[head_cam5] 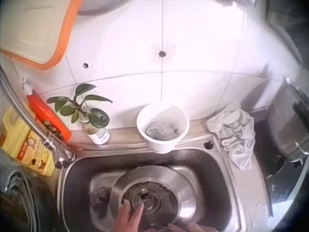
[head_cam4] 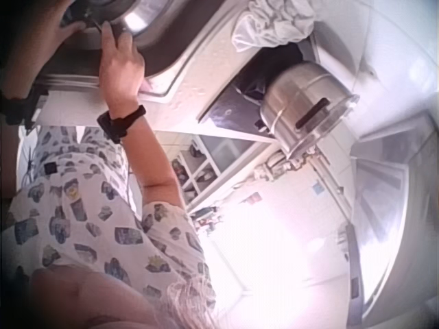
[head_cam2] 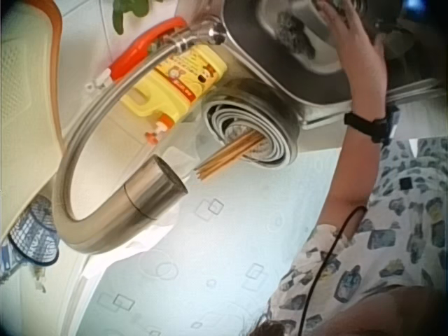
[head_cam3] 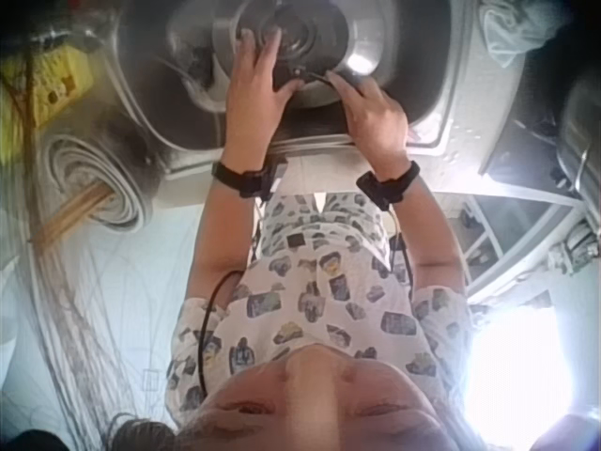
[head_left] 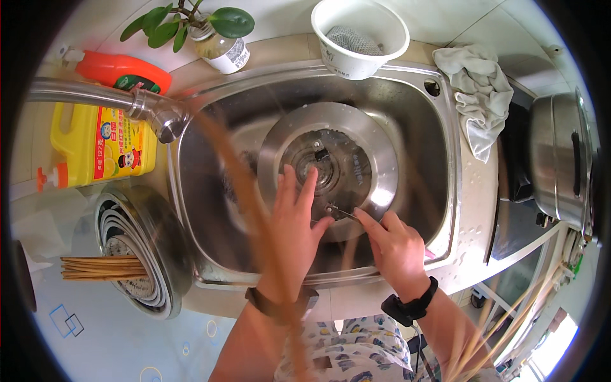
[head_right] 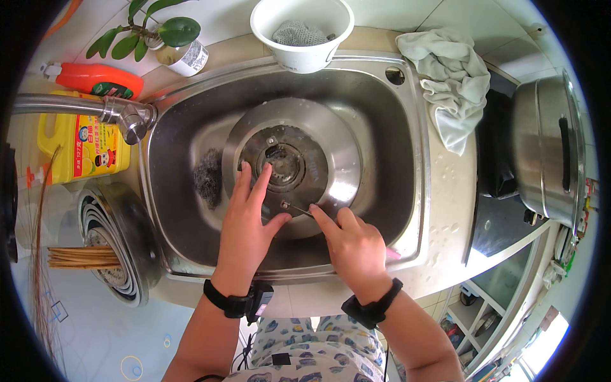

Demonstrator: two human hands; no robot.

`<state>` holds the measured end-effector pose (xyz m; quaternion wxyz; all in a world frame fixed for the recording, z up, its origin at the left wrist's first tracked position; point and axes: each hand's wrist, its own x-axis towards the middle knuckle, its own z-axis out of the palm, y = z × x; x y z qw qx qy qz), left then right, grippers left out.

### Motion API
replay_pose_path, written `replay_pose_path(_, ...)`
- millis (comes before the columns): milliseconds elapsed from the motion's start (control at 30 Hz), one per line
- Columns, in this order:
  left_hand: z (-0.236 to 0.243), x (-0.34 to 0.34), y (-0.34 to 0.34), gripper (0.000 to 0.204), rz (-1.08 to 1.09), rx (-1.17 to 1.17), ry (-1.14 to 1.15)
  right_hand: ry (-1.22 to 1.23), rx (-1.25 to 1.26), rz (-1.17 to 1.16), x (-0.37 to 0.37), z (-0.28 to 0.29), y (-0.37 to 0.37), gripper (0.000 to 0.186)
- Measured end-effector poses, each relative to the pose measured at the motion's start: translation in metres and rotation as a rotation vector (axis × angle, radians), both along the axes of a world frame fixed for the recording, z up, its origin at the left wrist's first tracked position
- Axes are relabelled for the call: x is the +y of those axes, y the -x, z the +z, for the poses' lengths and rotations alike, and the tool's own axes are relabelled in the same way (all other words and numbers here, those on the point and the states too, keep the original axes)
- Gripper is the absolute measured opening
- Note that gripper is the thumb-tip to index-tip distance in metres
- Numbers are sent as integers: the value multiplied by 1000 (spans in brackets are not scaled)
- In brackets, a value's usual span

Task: Tightening the screw on the handle of a metal pot lid using a pink screwdriver.

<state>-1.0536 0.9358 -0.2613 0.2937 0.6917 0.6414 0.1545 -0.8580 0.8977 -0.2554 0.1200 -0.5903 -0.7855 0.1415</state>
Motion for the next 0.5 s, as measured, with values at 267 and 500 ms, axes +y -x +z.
replay_pose_path(267,-8,3,24,87,-14,-73,-1,5,-17,-3,-2,-1,-1,50)
replay_pose_path(500,-36,22,77,59,502,-656,576,5,-34,17,-2,1,0,50)
